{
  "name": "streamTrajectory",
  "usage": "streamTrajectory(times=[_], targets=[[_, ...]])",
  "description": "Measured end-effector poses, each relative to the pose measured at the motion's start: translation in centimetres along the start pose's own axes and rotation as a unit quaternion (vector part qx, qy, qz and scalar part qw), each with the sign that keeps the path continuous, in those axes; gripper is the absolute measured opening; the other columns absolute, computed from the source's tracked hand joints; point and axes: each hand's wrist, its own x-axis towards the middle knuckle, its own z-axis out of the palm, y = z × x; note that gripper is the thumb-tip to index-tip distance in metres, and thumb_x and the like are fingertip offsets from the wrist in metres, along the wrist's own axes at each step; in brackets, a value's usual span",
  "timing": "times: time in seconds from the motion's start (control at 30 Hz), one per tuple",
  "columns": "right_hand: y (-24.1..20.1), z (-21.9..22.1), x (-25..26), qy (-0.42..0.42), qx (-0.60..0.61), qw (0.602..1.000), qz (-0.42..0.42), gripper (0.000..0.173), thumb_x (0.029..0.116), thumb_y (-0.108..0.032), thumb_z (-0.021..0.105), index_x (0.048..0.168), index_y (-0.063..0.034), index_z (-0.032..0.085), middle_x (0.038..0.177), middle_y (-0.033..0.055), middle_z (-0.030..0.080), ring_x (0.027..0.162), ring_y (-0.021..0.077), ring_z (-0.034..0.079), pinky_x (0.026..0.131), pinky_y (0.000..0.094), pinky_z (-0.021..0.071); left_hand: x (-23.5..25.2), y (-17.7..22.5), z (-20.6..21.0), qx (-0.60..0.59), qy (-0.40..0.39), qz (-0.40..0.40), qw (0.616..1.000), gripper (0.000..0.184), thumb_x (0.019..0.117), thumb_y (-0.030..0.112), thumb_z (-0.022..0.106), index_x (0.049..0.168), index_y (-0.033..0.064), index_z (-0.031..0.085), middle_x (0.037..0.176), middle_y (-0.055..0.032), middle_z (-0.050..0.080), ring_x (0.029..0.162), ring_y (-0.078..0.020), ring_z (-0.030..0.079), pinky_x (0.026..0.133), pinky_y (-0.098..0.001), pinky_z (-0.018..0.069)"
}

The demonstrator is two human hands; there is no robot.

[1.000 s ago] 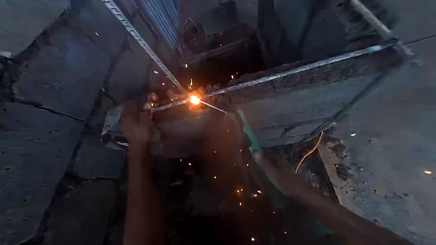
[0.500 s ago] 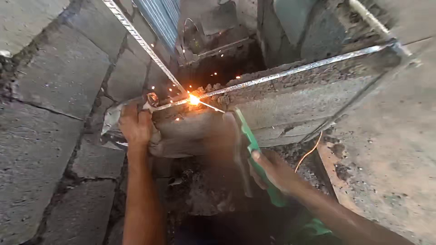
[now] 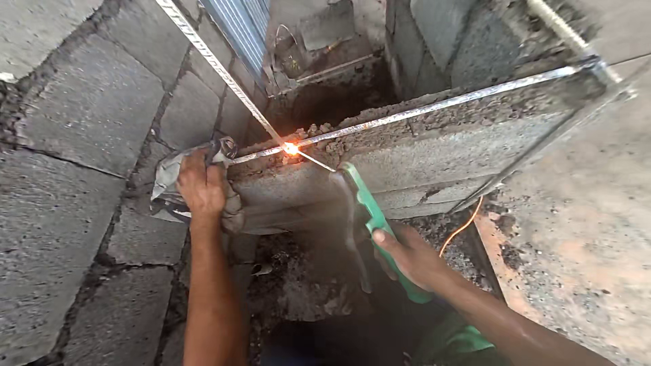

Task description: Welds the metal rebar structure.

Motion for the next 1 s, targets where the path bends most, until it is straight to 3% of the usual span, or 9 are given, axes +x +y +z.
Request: streamTrajectory(times=[0.13,0.27,0.33,0.4,0.47,0.53,0.7,0.87,1.0], targets=[[-0.3,-1.1,0.2,0.041,-0.175,0.984,-0.012,0.062,0.0931,-0.075,0.051,0.111,-0.0168,0.065,0.069,-0.0033,0.062,0.053,0.0113,0.061,0.049,0.0336,0.0551,0.0,0.0,0.1,-0.001,0.002,0.001,1.000,0.050,0.0985,0.037,0.036,0.127,0.0085,0.067,0.116,-0.0228,0.068,0.111,-0.0424,0.064,0.089,-0.0692,0.0459],[-1.4,-1.1,-0.2,-0.088,0.220,0.965,0.109,0.066,0.0960,-0.075,0.041,0.104,-0.0110,0.057,0.063,0.0029,0.054,0.045,0.0137,0.056,0.043,0.0290,0.0535,0.0,0.0,0.1,-0.003,0.002,0.004,1.000,0.050,0.0979,0.035,0.036,0.126,0.0087,0.067,0.116,-0.0238,0.068,0.111,-0.0431,0.064,0.088,-0.0691,0.0458],[-1.5,-1.5,-0.1,-0.099,0.238,0.956,0.142,0.069,0.0964,-0.076,0.036,0.107,-0.0111,0.056,0.066,0.0037,0.052,0.047,0.0148,0.055,0.045,0.0305,0.0539,0.0,0.0,0.1,-0.001,0.003,0.002,1.000,0.050,0.0972,0.034,0.036,0.127,0.0090,0.067,0.117,-0.0239,0.067,0.112,-0.0432,0.064,0.089,-0.0692,0.0455],[-1.6,-1.8,0.1,-0.023,0.008,0.999,0.043,0.057,0.0999,-0.066,0.046,0.108,-0.0123,0.061,0.066,0.0008,0.058,0.049,0.0116,0.058,0.045,0.0281,0.0529,0.0,0.0,0.1,-0.001,0.008,0.002,1.000,0.049,0.0975,0.034,0.036,0.127,0.0086,0.067,0.117,-0.0236,0.067,0.112,-0.0428,0.064,0.088,-0.0690,0.0454],[-1.0,-1.9,0.3,0.077,-0.287,0.954,-0.043,0.065,0.0916,-0.077,0.050,0.109,-0.0165,0.066,0.068,-0.0012,0.060,0.058,0.0146,0.061,0.052,0.0383,0.0516,0.0,-0.1,0.2,0.000,0.008,0.002,1.000,0.049,0.0988,0.035,0.035,0.128,0.0103,0.067,0.118,-0.0220,0.068,0.113,-0.0408,0.064,0.090,-0.0682,0.0455],[-0.6,-1.7,0.3,0.094,-0.331,0.937,-0.060,0.069,0.0898,-0.081,0.048,0.108,-0.0167,0.066,0.068,-0.0007,0.060,0.059,0.0162,0.061,0.053,0.0411,0.0514,0.0,0.0,0.2,-0.001,0.008,0.004,1.000,0.050,0.0990,0.034,0.034,0.128,0.0103,0.067,0.119,-0.0216,0.068,0.114,-0.0407,0.064,0.090,-0.0685,0.0454],[-2.7,-1.2,-0.3,-0.061,0.170,0.980,0.089,0.063,0.0960,-0.072,0.046,0.101,-0.0105,0.058,0.062,0.0032,0.055,0.045,0.0142,0.056,0.043,0.0293,0.0536,0.0,0.0,0.2,0.003,0.016,0.010,1.000,0.050,0.0979,0.034,0.034,0.128,0.0102,0.067,0.119,-0.0211,0.068,0.114,-0.0403,0.064,0.089,-0.0670,0.0458],[-1.4,-1.9,0.0,0.093,-0.343,0.934,-0.041,0.069,0.0882,-0.083,0.047,0.106,-0.0183,0.065,0.067,-0.0006,0.059,0.060,0.0170,0.061,0.053,0.0420,0.0505,0.0,-0.4,0.3,-0.003,0.013,0.007,1.000,0.049,0.0982,0.034,0.035,0.128,0.0108,0.067,0.119,-0.0206,0.068,0.113,-0.0395,0.064,0.089,-0.0674,0.0454],[-2.2,-1.4,-0.3,-0.059,0.110,0.989,0.074,0.060,0.1008,-0.068,0.040,0.104,-0.0103,0.059,0.064,0.0031,0.055,0.046,0.0132,0.055,0.043,0.0287,0.0526,-0.1,-0.1,0.2,0.001,0.011,0.006,1.000,0.048,0.0979,0.034,0.036,0.127,0.0104,0.067,0.118,-0.0210,0.068,0.113,-0.0411,0.064,0.089,-0.0677,0.0449]])
